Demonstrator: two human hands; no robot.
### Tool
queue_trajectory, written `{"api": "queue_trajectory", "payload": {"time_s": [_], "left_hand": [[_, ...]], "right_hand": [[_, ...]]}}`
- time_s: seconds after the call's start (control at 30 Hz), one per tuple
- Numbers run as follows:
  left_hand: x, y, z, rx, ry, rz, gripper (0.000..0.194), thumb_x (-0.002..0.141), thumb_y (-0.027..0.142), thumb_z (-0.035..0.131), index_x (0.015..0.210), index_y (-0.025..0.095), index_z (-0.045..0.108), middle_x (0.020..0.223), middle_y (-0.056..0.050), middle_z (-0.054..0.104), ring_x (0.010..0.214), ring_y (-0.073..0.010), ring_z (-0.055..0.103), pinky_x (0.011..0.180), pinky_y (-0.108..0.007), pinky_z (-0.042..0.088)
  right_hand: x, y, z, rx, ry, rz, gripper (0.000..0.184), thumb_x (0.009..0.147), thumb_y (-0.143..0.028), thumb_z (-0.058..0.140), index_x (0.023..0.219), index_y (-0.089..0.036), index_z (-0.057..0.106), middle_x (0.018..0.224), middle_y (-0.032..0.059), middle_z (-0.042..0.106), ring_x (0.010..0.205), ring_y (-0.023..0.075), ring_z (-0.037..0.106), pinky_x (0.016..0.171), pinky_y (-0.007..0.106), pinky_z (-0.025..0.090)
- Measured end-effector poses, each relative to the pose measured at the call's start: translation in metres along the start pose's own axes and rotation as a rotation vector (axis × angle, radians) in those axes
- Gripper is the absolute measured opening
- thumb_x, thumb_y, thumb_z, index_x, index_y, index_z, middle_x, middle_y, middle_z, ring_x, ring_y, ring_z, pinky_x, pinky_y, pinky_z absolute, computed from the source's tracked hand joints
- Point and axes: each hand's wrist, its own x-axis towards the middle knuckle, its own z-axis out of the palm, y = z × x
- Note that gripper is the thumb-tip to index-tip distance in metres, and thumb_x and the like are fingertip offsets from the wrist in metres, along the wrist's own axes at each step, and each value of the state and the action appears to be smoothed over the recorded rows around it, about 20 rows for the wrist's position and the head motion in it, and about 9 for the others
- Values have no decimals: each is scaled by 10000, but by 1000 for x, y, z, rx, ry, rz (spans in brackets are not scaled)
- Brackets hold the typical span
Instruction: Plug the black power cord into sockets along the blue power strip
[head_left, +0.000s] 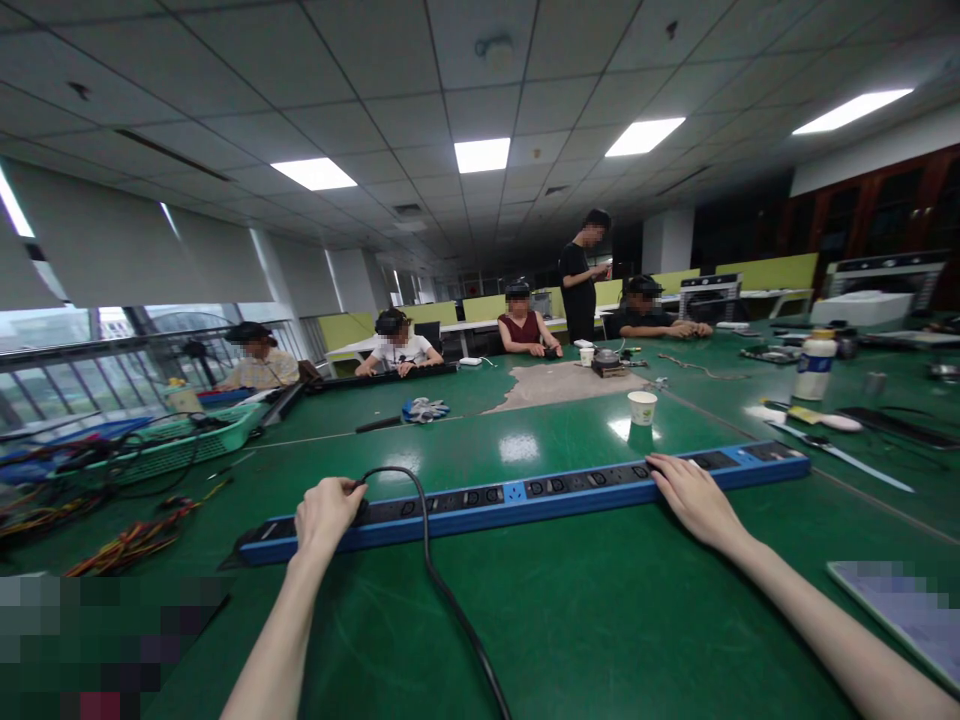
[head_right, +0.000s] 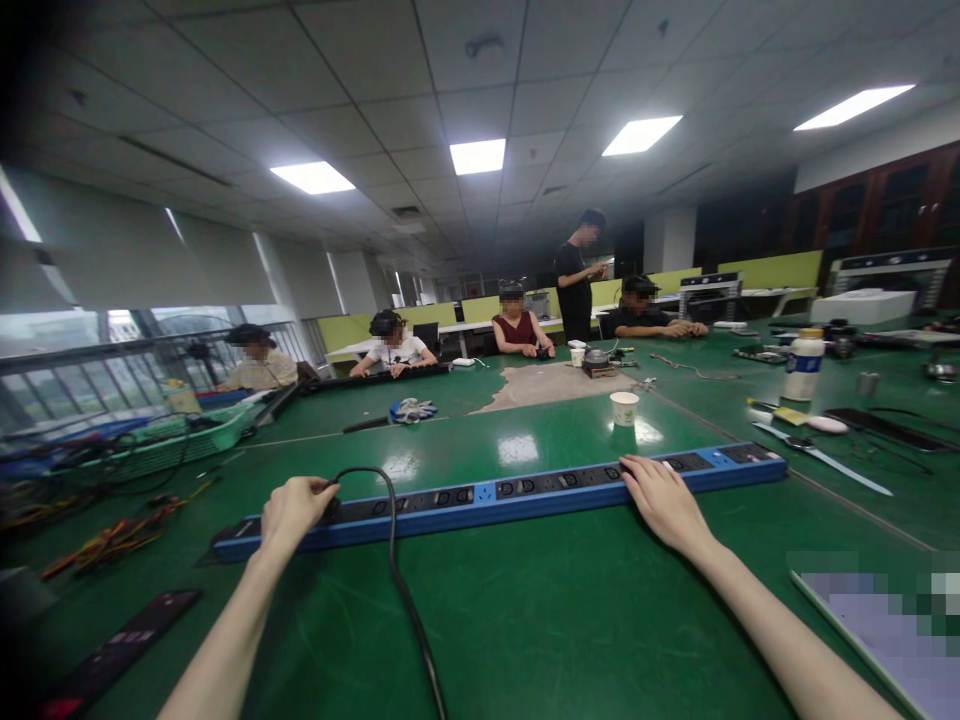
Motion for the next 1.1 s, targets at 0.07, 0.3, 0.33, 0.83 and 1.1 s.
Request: {"api": "queue_trajectory", "payload": {"time_s": [0.07,0.3,0.33,0.83,1.1], "left_hand": [[-2,3,1,14,13,-8,491,884,572,547,1175,244,768,1125,-186,753,1036,-391,697,816,-435,523],[-1,4,4,24,-12,-14,432,852,583,599,1105,268,752,1076,-148,769,1019,-355,705,818,-402,519],[0,3,3,37,-12,-7,429,850,587,603,1090,263,750,1062,-147,772,1013,-350,708,819,-396,519],[1,4,1,96,-97,60,416,826,513,671,1124,240,767,1121,-177,754,1056,-354,699,848,-391,516],[-3,7,2,114,-82,49,389,859,517,615,1094,242,760,1123,-173,748,1048,-367,696,831,-412,514]], "right_hand": [[0,0,0,-5,3,1,522,1034,-494,288,1423,-288,568,1415,60,631,1287,257,572,1096,458,406],[-1,-1,2,1,0,17,514,1038,-489,291,1425,-286,563,1432,57,619,1311,250,554,1116,461,391],[-1,0,3,1,1,19,513,1039,-489,293,1425,-287,563,1431,55,620,1314,250,553,1119,463,388],[-1,2,8,-10,7,8,527,1034,-490,289,1426,-275,568,1429,60,621,1299,260,558,1097,463,404],[-1,2,6,-3,5,13,522,1035,-495,300,1422,-273,569,1431,61,620,1306,259,557,1098,457,407]]}}
